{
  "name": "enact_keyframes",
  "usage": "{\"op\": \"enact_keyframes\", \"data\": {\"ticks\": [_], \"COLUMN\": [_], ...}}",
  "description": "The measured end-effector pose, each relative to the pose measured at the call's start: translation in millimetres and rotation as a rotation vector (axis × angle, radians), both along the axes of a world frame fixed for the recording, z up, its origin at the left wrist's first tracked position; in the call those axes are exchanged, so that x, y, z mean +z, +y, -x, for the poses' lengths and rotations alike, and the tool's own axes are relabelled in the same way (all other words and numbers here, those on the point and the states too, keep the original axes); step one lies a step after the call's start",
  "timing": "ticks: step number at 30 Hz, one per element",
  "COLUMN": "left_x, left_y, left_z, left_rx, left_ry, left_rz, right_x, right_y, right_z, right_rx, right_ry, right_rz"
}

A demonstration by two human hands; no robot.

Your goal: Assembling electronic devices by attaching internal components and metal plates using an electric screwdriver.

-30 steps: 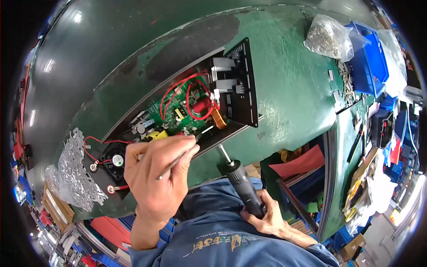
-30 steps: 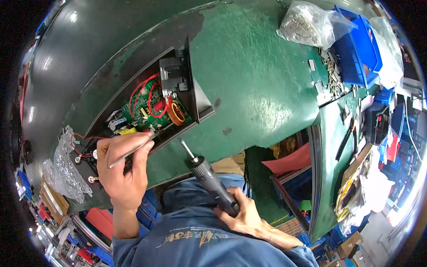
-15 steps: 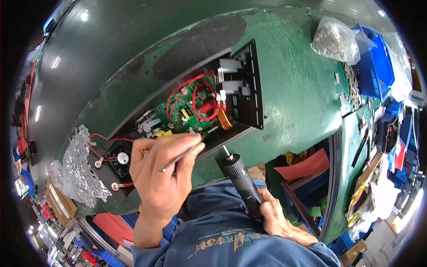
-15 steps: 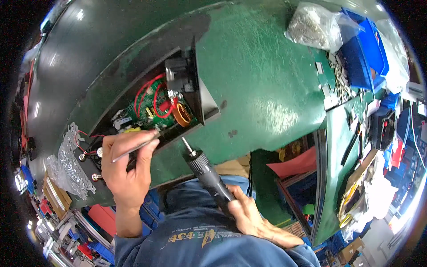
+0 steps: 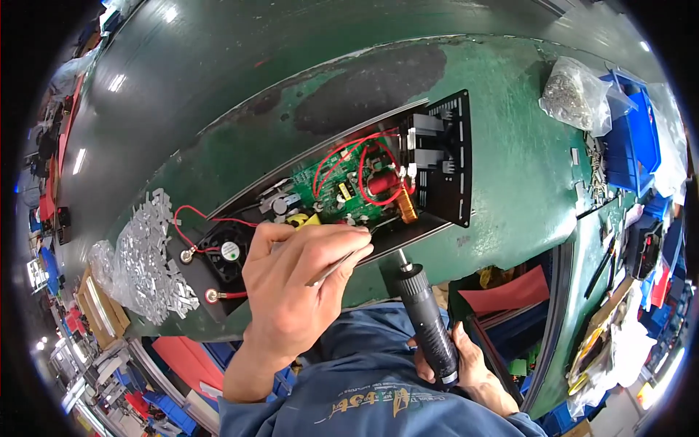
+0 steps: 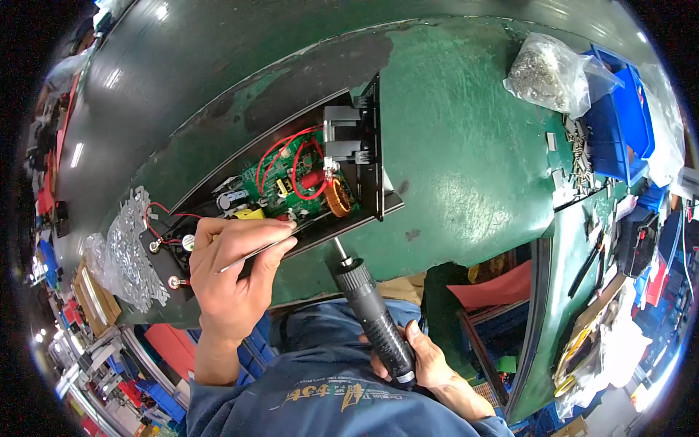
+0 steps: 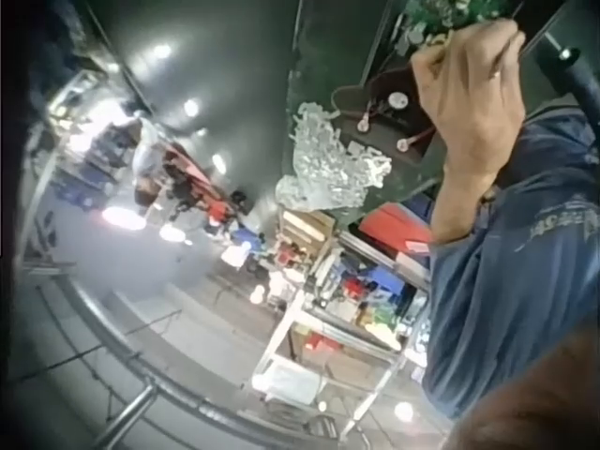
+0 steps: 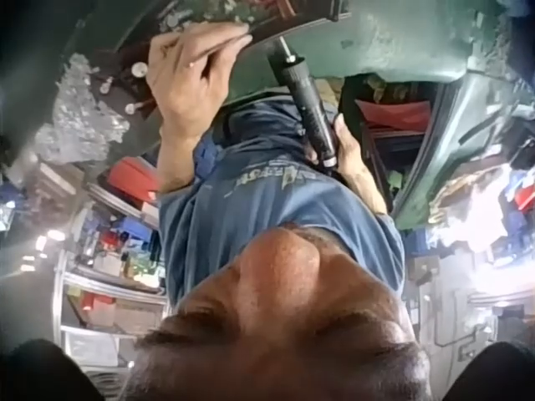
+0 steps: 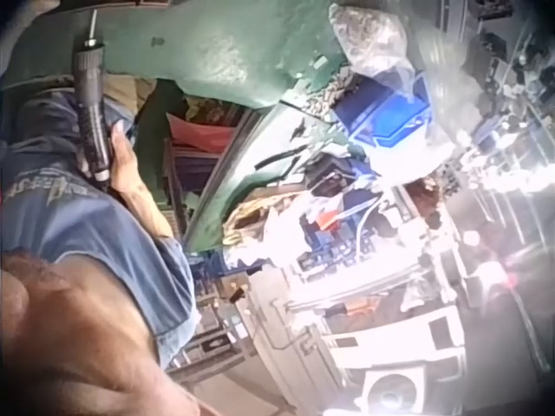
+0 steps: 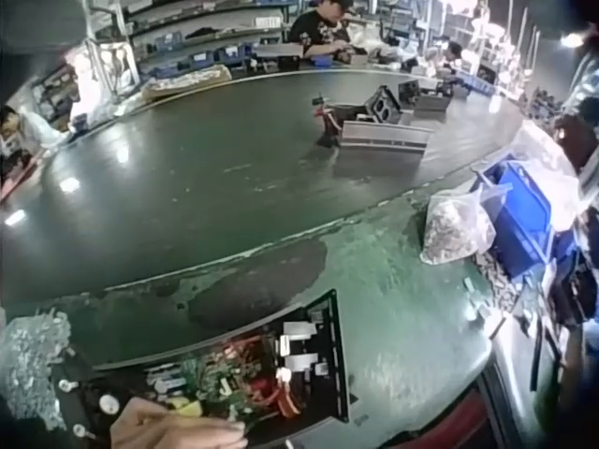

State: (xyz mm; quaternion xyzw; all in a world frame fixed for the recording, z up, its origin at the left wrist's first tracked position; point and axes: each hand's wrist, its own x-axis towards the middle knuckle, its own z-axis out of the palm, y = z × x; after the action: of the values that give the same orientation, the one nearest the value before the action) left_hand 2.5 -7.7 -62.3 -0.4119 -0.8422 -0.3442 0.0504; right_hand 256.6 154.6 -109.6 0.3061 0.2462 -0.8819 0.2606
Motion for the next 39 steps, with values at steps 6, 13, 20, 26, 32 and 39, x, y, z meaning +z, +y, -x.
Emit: {"op": "enact_keyframes", "data": {"ticks": [6, 13, 20, 26, 32, 39], "left_x": [4, 9, 47, 24, 24, 30], "left_y": [2, 3, 0, 11, 14, 17], "left_z": [-1, 1, -11, -1, 4, 4], "left_rx": [-0.015, -0.035, 0.044, -0.146, -0.214, -0.202], "left_ry": [-0.059, -0.079, -0.203, 0.008, 0.07, -0.032], "left_rz": [0.0, -0.006, -0.048, 0.446, 0.519, 0.541], "right_x": [-3, -4, 6, 4, 5, 2], "right_y": [-4, -3, -5, -8, -9, -8], "right_z": [2, 2, 8, 2, 0, -1], "right_rx": [0.009, 0.035, 0.061, 0.111, 0.085, 0.099], "right_ry": [0.013, 0.067, 0.054, 0.074, 0.033, 0.126], "right_rz": [-0.116, -0.153, -0.333, -0.384, -0.365, -0.424]}}
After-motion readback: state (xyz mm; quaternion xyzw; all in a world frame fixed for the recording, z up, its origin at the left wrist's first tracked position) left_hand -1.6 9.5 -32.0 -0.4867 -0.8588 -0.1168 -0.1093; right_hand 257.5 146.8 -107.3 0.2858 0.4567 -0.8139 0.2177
